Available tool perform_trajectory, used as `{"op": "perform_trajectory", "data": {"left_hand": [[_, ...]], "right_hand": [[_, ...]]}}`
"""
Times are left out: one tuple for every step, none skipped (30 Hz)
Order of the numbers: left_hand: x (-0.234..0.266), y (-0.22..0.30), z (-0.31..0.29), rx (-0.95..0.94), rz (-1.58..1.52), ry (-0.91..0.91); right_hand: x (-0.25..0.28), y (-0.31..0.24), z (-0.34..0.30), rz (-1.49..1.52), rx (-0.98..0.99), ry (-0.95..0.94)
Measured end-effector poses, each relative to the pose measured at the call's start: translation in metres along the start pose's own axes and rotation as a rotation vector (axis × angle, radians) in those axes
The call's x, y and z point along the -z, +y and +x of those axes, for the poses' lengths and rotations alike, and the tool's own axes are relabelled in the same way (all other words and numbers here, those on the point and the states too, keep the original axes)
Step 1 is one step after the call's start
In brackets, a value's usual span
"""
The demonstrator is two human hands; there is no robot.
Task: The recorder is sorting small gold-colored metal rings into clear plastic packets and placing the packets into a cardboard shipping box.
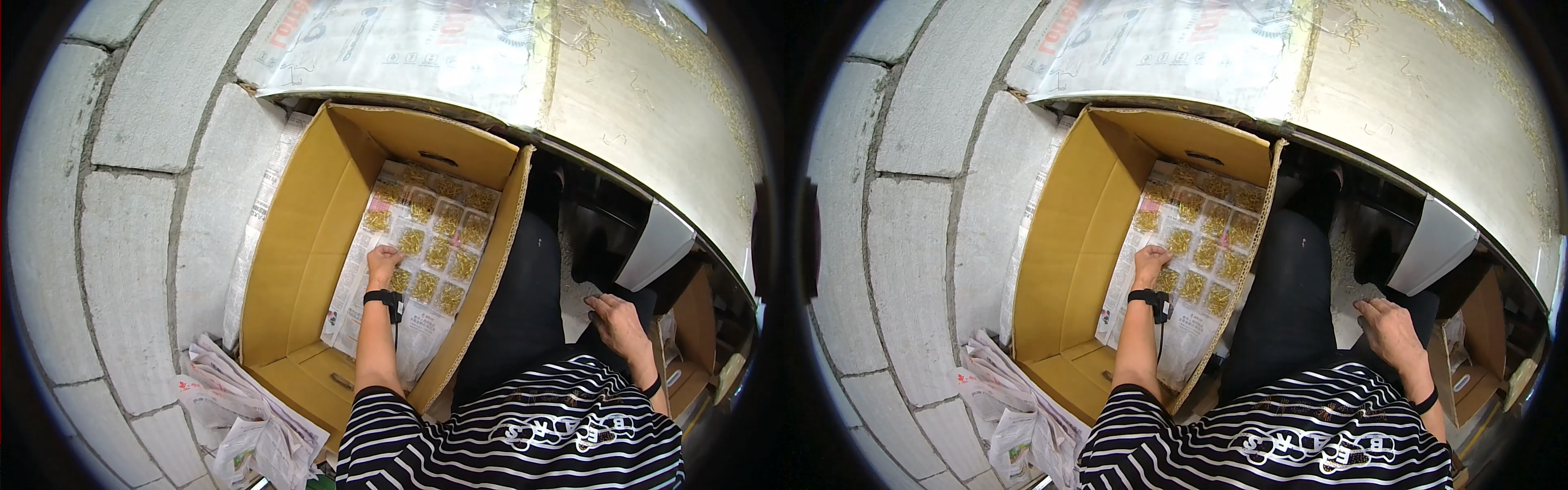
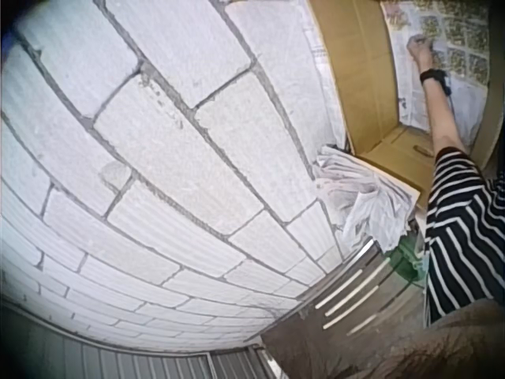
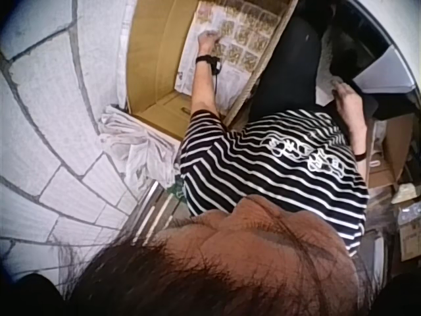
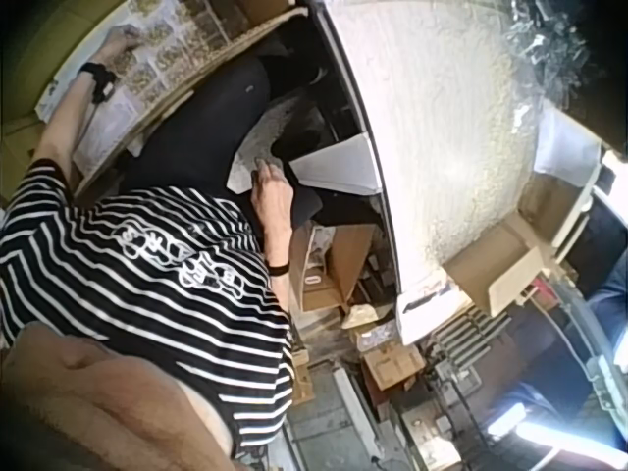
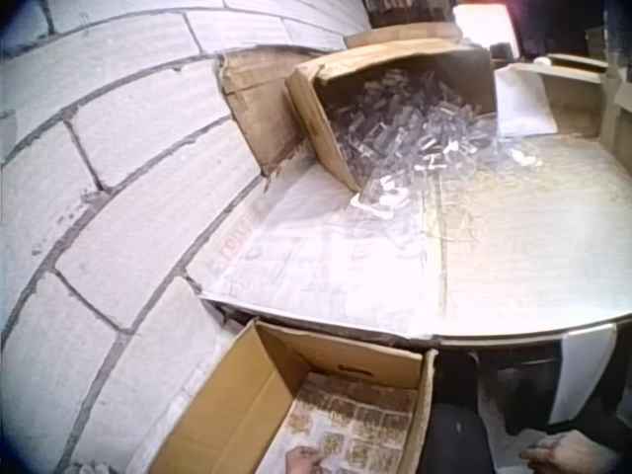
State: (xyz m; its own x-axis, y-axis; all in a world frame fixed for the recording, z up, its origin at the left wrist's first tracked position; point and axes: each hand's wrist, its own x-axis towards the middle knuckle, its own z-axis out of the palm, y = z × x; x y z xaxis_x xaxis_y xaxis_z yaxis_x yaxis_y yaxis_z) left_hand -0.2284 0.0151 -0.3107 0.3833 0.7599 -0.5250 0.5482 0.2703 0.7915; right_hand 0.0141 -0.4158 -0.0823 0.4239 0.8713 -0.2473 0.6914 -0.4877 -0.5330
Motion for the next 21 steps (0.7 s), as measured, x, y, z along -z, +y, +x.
{"op": "perform_trajectory", "data": {"left_hand": [[-0.001, 0.002, 0.000, 0.011, 0.018, 0.002], [-0.001, 0.003, 0.000, 0.012, 0.019, 0.002], [-0.001, 0.005, -0.001, 0.009, 0.047, -0.010], [-0.001, 0.006, -0.001, 0.007, 0.075, -0.022], [0.000, 0.004, 0.000, 0.005, 0.074, -0.022], [0.002, 0.003, 0.000, -0.003, 0.042, -0.036], [0.004, 0.001, 0.002, -0.012, 0.011, -0.050], [0.003, 0.006, 0.000, -0.011, 0.012, -0.053], [0.001, 0.011, -0.001, 0.023, 0.025, -0.010], [-0.001, 0.016, -0.002, 0.056, 0.037, 0.034], [-0.003, 0.021, -0.003, 0.058, 0.037, 0.036], [-0.006, 0.028, -0.003, -0.018, 0.231, 0.120], [-0.010, 0.034, -0.003, -0.094, 0.424, 0.204], [-0.017, 0.042, -0.005, -0.094, 0.423, 0.202], [-0.024, 0.051, -0.008, -0.079, 0.447, 0.255], [-0.030, 0.058, -0.011, -0.064, 0.470, 0.308], [-0.035, 0.063, -0.014, -0.065, 0.468, 0.306], [-0.040, 0.067, -0.016, -0.051, 0.510, 0.316], [-0.043, 0.069, -0.017, -0.037, 0.551, 0.325], [-0.044, 0.067, -0.016, -0.037, 0.551, 0.326], [-0.044, 0.063, -0.013, -0.037, 0.572, 0.333]], "right_hand": [[0.000, 0.000, 0.000, 0.000, -0.013, -0.012], [-0.001, 0.001, 0.000, 0.001, -0.013, -0.012], [-0.002, 0.002, 0.000, 0.005, -0.001, -0.008], [-0.003, 0.003, 0.001, 0.009, 0.010, -0.003], [-0.003, 0.002, 0.000, 0.007, 0.011, -0.002], [-0.002, 0.002, 0.000, 0.008, 0.009, -0.001], [-0.001, 0.001, 0.000, 0.008, 0.008, 0.000], [-0.001, 0.002, 0.000, 0.008, 0.004, 0.000], [-0.002, 0.003, 0.000, 0.013, -0.001, -0.005], [-0.002, 0.004, 0.000, 0.018, -0.005, -0.010], [-0.002, 0.004, 0.001, 0.019, -0.004, -0.012], [-0.002, 0.003, 0.001, 0.017, 0.000, -0.020], [-0.002, 0.002, 0.001, 0.015, 0.004, -0.027], [-0.002, 0.002, 0.001, 0.014, 0.003, -0.026], [-0.003, 0.003, 0.002, 0.015, -0.002, -0.034], [-0.003, 0.003, 0.002, 0.015, -0.008, -0.042], [-0.003, 0.003, 0.002, 0.013, -0.010, -0.041], [-0.003, 0.002, 0.002, 0.005, 0.001, -0.022], [-0.002, 0.002, 0.002, -0.004, 0.011, -0.004], [-0.002, 0.002, 0.002, -0.003, 0.011, -0.003], [-0.002, 0.002, 0.001, -0.003, 0.006, -0.002]]}}
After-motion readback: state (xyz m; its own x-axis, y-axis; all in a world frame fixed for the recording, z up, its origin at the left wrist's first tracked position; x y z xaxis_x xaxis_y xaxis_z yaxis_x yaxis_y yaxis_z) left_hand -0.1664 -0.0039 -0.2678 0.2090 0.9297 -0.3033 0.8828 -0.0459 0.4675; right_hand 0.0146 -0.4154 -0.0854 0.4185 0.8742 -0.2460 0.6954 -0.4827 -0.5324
